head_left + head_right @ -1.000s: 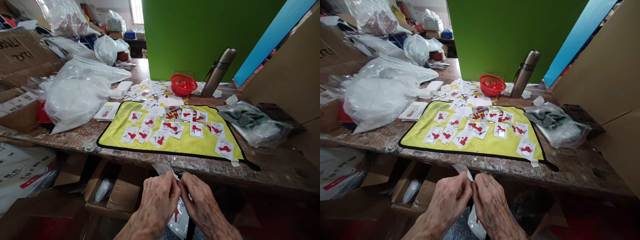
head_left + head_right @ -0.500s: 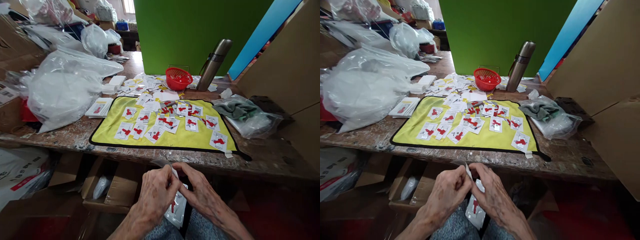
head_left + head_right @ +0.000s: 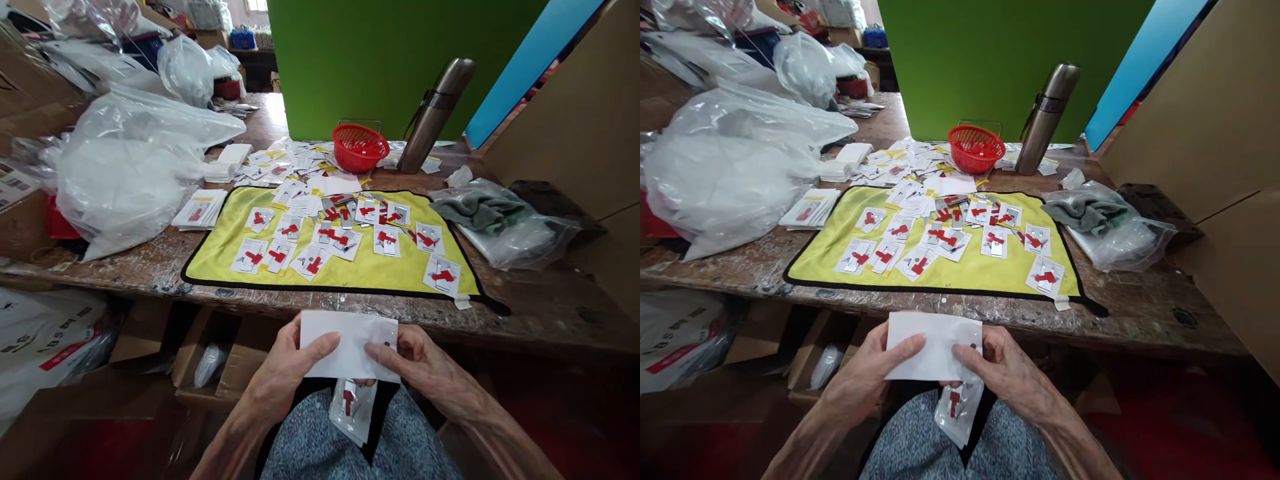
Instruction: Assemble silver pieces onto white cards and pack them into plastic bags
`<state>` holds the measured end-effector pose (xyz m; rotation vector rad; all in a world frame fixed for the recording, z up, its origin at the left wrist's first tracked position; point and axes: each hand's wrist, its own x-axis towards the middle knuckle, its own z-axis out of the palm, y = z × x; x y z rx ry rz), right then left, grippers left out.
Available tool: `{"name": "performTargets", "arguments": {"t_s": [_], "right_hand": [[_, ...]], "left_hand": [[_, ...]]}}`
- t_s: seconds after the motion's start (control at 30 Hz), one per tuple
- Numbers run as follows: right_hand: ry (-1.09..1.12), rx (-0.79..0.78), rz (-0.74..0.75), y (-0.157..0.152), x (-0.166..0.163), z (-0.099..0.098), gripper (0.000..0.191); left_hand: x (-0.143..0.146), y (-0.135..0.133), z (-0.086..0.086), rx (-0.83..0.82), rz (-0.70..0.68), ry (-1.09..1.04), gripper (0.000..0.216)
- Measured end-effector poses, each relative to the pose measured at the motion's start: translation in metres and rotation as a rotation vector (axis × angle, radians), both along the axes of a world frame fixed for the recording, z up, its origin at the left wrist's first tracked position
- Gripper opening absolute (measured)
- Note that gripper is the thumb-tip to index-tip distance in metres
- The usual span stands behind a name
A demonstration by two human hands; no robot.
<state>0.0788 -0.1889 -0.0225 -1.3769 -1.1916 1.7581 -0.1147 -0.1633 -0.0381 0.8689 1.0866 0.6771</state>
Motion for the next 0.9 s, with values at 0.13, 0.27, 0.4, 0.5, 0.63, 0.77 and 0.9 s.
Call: {"name": "performTargets", "arguments": {"t_s": [0.13,0.27,0.4,0.5,0.63,0.77,0.9], "right_hand": [[0.053,-0.022,0.0,-0.001,-0.004,-0.004,0.034],[0.051,-0.013,-0.043,-0.001,-0.007,-0.016,0.035],[-0.089,0.057,-0.014,0.002,-0.011,-0.02,0.035],[-0.205,0.109,0.057,0.005,-0.015,-0.02,0.035],[-0.137,0.12,0.16,0.009,-0.017,-0.019,0.029],[-0.064,0.077,0.168,0.017,-0.007,-0.014,0.025],[-0.401,0.267,-0.067,0.053,0.004,-0.001,0.025]], "left_hand": [[0.005,-0.005,-0.007,-0.027,-0.048,-0.12,0.038],[0.001,-0.003,-0.009,0.198,-0.094,0.172,0.041],[-0.003,-0.005,-0.004,0.854,-0.054,0.632,0.062],[0.003,-0.009,-0.005,1.139,-0.28,0.699,0.062],[0.008,-0.009,-0.011,1.181,-0.319,0.721,0.029],[0.001,-0.005,-0.012,1.208,-0.265,0.712,0.019],[-0.007,-0.001,-0.011,1.18,-0.161,0.723,0.026]]}}
